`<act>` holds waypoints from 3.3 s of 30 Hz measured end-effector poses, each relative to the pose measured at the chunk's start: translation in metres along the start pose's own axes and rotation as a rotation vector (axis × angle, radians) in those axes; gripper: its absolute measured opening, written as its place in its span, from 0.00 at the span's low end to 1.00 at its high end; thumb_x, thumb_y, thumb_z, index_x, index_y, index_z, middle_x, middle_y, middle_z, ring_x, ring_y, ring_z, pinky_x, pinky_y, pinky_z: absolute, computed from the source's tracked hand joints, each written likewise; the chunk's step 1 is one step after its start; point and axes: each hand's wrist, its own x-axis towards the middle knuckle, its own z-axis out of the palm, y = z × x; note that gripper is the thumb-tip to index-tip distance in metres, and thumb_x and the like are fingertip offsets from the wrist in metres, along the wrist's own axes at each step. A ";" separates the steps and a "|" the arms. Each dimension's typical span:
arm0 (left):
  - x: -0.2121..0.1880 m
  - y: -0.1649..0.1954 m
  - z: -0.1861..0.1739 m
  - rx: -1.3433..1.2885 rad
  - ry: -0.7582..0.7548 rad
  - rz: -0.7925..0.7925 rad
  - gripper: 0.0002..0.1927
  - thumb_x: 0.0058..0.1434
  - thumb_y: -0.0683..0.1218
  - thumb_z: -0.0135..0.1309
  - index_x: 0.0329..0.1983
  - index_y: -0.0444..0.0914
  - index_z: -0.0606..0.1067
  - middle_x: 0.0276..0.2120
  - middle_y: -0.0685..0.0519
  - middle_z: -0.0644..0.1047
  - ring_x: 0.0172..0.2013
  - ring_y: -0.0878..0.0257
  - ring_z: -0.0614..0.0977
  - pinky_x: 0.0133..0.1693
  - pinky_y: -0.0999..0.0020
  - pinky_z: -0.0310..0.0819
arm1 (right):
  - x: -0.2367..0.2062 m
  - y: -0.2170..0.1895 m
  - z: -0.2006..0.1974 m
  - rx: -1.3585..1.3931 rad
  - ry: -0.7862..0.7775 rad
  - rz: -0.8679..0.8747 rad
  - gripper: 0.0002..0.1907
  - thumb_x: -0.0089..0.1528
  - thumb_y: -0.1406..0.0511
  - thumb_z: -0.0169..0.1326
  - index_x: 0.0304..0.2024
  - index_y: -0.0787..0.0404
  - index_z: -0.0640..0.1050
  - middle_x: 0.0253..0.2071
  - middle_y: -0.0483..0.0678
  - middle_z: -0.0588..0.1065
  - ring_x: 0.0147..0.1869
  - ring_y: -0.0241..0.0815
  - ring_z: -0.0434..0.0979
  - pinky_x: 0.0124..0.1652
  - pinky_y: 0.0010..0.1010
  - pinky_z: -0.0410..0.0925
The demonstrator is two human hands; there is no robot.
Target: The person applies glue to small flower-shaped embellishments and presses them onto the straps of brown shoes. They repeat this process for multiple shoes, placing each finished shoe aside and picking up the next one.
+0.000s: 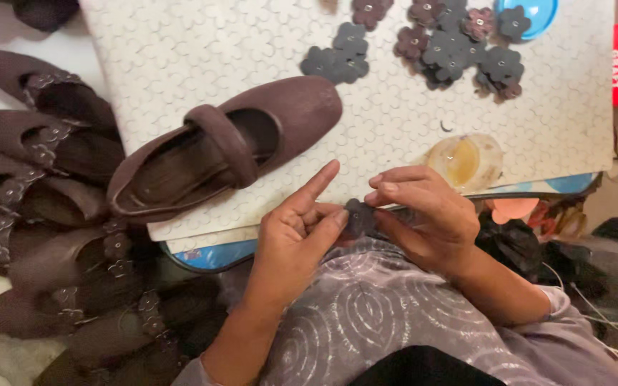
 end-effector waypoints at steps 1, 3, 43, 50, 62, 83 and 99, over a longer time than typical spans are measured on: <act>-0.007 0.004 -0.005 0.056 0.055 0.020 0.29 0.68 0.38 0.52 0.73 0.35 0.64 0.39 0.52 0.82 0.37 0.70 0.82 0.42 0.75 0.80 | 0.004 -0.002 0.006 0.032 -0.010 0.011 0.30 0.57 0.80 0.64 0.60 0.65 0.71 0.50 0.55 0.78 0.55 0.49 0.81 0.54 0.35 0.75; -0.018 0.013 -0.014 0.457 0.251 0.248 0.24 0.68 0.42 0.55 0.67 0.37 0.69 0.40 0.53 0.82 0.39 0.68 0.83 0.44 0.72 0.80 | 0.013 -0.003 0.020 0.141 0.010 0.076 0.30 0.61 0.80 0.63 0.63 0.64 0.70 0.49 0.52 0.78 0.53 0.43 0.81 0.54 0.33 0.75; -0.028 0.082 -0.052 1.117 0.257 0.386 0.15 0.62 0.57 0.60 0.39 0.42 0.81 0.30 0.56 0.84 0.30 0.60 0.84 0.67 0.49 0.60 | 0.082 -0.056 0.059 -0.217 -0.214 0.313 0.33 0.57 0.65 0.66 0.65 0.55 0.72 0.35 0.32 0.81 0.38 0.26 0.68 0.62 0.34 0.50; -0.024 0.081 -0.051 1.125 0.280 0.338 0.12 0.63 0.55 0.59 0.36 0.42 0.81 0.26 0.57 0.83 0.29 0.60 0.84 0.67 0.50 0.61 | 0.081 -0.053 0.061 -0.252 -0.205 0.296 0.33 0.57 0.65 0.65 0.65 0.54 0.72 0.35 0.31 0.81 0.36 0.28 0.68 0.61 0.34 0.51; -0.023 0.079 -0.048 1.128 0.307 0.389 0.12 0.64 0.55 0.59 0.35 0.42 0.80 0.25 0.57 0.82 0.28 0.60 0.83 0.66 0.50 0.62 | 0.088 -0.053 0.061 -0.261 -0.212 0.284 0.33 0.56 0.64 0.66 0.64 0.54 0.72 0.32 0.30 0.81 0.33 0.27 0.70 0.62 0.35 0.50; -0.015 0.066 -0.044 1.290 0.405 0.477 0.15 0.66 0.54 0.59 0.34 0.37 0.78 0.24 0.52 0.79 0.27 0.53 0.80 0.58 0.52 0.74 | 0.052 -0.019 0.056 0.083 -0.060 0.228 0.36 0.62 0.79 0.55 0.72 0.68 0.61 0.46 0.48 0.79 0.41 0.28 0.70 0.48 0.19 0.63; -0.016 0.053 -0.033 1.386 0.377 0.435 0.18 0.62 0.54 0.63 0.26 0.37 0.72 0.26 0.49 0.76 0.31 0.48 0.78 0.35 0.52 0.67 | 0.036 -0.009 0.038 0.111 -0.138 0.108 0.34 0.61 0.73 0.55 0.70 0.65 0.61 0.44 0.43 0.83 0.46 0.28 0.79 0.74 0.35 0.42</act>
